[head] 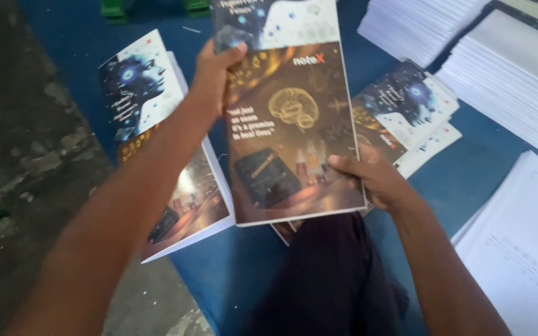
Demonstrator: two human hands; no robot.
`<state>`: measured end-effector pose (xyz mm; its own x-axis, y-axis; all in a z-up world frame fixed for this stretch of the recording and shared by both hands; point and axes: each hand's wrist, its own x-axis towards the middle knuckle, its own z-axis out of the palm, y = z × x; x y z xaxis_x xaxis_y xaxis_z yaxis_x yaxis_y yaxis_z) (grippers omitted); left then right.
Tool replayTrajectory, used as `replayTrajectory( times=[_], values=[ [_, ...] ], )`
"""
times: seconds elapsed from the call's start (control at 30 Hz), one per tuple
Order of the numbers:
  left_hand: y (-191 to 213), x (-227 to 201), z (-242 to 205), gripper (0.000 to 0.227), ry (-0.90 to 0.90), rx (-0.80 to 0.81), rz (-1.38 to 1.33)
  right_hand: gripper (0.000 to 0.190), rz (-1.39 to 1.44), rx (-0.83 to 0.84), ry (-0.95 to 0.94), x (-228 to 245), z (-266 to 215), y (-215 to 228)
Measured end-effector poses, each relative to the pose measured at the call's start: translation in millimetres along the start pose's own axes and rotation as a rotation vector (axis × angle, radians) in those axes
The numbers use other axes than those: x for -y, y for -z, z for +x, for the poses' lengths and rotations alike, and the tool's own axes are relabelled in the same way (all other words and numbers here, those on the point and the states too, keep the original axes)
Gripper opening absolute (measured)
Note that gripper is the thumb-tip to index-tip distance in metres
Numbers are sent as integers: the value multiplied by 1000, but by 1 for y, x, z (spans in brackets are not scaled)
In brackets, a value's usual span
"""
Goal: The person sits on the floor and assembles notebooks by inserting folded index pages into printed covers. They repeatedly pick up a cover, insert a folded sheet, and place the completed unit onto a growing stack.
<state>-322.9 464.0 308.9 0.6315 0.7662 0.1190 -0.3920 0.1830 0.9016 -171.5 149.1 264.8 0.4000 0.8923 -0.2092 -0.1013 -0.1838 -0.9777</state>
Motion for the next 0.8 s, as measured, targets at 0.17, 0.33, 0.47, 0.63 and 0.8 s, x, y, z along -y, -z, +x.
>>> replayTrajectory(
  times=[0.17,0.33,0.47,0.63,0.8],
  values=[
    [70,-37,4,33,-75,32,-36,42,-130,107,70,13,30,-58],
    [133,-62,-13,30,-143,-18,-22,45,-217,152,182,29,46,-121],
    [180,-69,-27,32,-109,-150,33,45,-248,259,273,31,59,-158],
    [230,-61,-42,36,-56,-260,42,45,-143,328,172,13,74,-193],
    [263,-43,-54,37,2,-301,66,40,-256,320,188,-30,99,-212]
  ],
)
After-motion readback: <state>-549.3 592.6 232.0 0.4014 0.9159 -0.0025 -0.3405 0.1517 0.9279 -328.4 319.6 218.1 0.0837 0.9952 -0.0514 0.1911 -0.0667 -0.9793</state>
